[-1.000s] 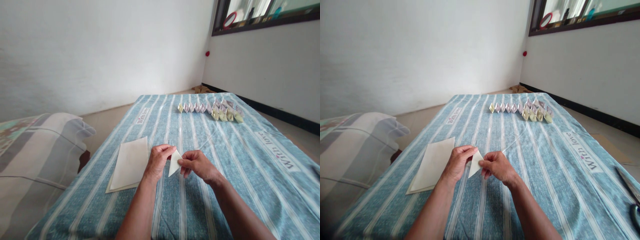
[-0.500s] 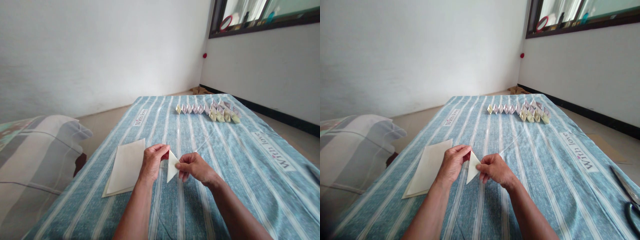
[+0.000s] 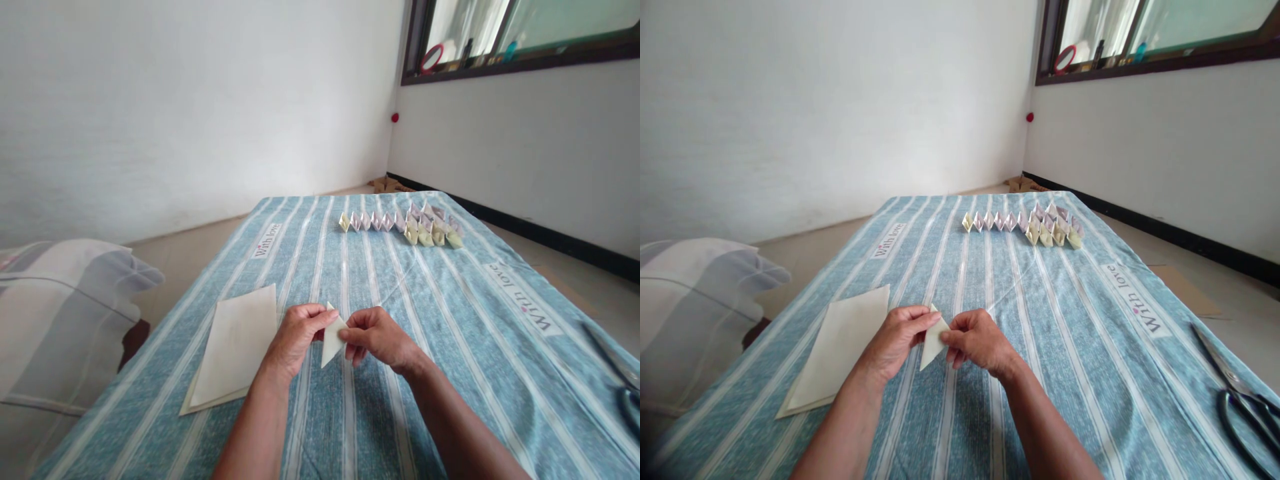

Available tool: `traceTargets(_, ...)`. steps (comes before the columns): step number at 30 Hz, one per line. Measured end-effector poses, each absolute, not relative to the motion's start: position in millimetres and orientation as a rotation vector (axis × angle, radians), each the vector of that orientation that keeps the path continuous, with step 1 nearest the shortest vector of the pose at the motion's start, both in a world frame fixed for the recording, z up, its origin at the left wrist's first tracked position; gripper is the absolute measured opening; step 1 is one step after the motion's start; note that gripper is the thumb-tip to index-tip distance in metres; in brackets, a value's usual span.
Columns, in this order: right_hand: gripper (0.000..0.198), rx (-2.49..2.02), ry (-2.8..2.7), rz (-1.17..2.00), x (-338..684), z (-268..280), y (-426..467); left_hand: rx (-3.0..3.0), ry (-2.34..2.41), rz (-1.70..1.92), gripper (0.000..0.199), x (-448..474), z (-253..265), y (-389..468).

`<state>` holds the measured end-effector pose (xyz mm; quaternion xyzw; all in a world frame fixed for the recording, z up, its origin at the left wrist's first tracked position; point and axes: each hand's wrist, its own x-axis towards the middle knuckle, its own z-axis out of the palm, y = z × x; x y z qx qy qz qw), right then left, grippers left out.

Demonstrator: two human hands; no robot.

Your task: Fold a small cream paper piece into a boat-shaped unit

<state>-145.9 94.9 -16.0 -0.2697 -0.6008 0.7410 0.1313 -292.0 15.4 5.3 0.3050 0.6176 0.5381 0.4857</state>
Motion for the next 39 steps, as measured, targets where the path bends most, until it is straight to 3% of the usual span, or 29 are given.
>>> traceTargets(39,0.025,-0.818,-1.767,2.183,-145.6,-14.9,95.8,0.575,1.480,1.685,0.020,-294.5,1.1,21.1)
